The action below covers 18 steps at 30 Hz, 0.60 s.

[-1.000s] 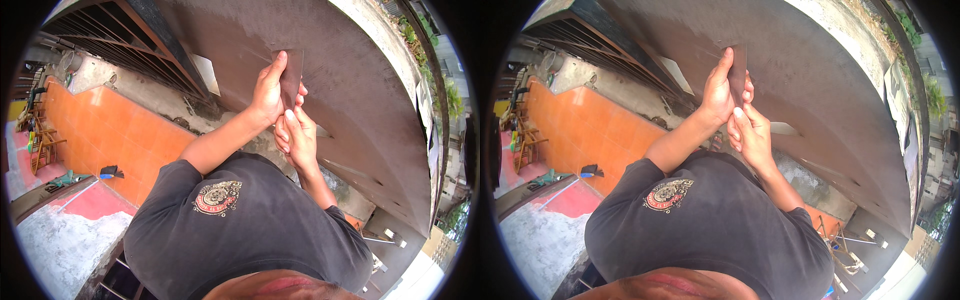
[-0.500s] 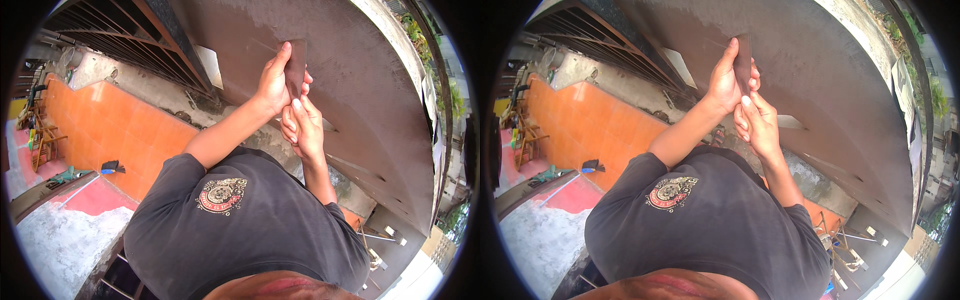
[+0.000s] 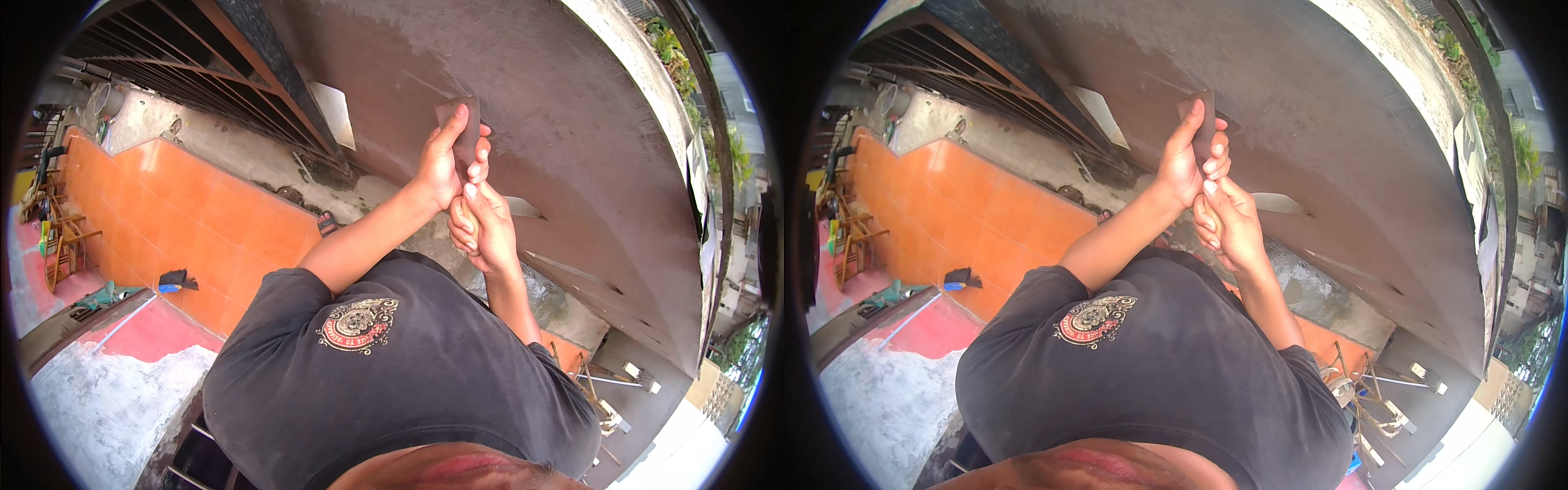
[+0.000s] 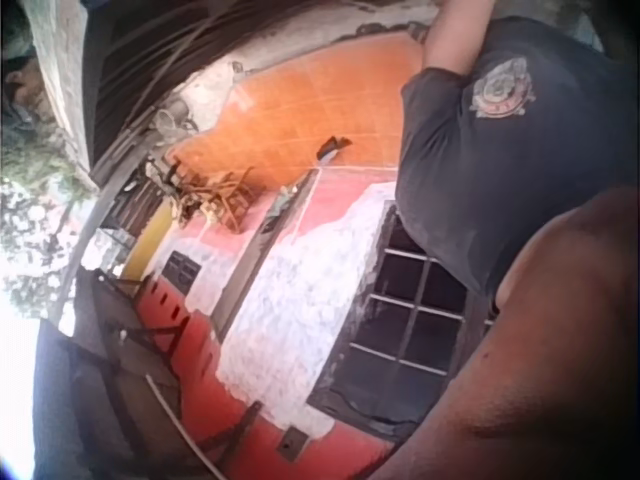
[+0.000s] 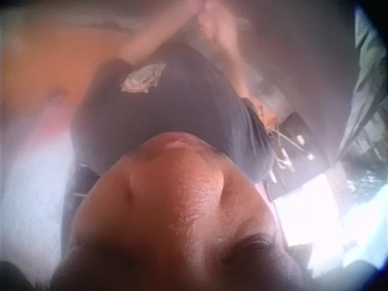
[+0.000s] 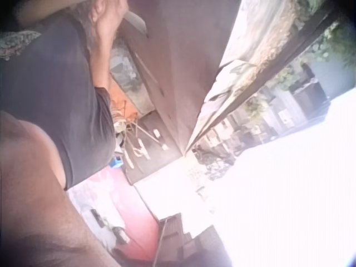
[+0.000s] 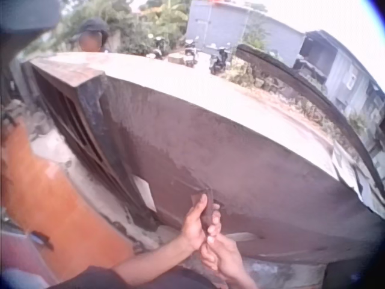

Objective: The person uses a trowel to apply and smooth plaster onto a wall surface. They repeatedly scoop material from a hawk and spread it evenly across the wall, working in sections.

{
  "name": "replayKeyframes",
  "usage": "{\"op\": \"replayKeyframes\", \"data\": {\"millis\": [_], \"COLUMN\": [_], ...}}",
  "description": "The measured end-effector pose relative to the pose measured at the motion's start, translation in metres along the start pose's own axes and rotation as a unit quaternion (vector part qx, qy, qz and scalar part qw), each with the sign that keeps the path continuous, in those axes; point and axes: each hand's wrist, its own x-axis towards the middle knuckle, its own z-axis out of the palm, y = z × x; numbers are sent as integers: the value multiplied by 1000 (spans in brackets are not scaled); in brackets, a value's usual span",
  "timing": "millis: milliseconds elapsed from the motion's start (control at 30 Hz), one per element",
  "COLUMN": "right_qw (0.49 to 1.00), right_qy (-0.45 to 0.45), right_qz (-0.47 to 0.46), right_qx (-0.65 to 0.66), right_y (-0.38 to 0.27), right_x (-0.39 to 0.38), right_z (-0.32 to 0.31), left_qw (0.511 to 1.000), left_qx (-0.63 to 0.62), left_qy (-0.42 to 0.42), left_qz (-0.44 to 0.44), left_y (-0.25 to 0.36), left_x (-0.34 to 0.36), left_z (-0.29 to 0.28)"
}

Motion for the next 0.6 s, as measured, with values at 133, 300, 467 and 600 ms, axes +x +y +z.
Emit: {"op": "replayKeyframes", "data": {"millis": [133,300,467,600], "right_qw": [1000,999,999,999], "right_qy": [-9,-18,16,-23], "right_qz": [5,11,44,26], "right_qx": [4,-28,-25,-40], "right_y": [-4,-5,-3,-6], "right_x": [3,10,15,19], "right_z": [0,0,3,8], "left_qw": [999,999,999,998], "left_qx": [15,2,11,-8], "left_qy": [25,11,33,26], "left_qz": [-20,37,39,53], "left_y": [1,8,13,19], "left_x": [-1,-1,-4,-3], "left_z": [5,5,6,6]}}
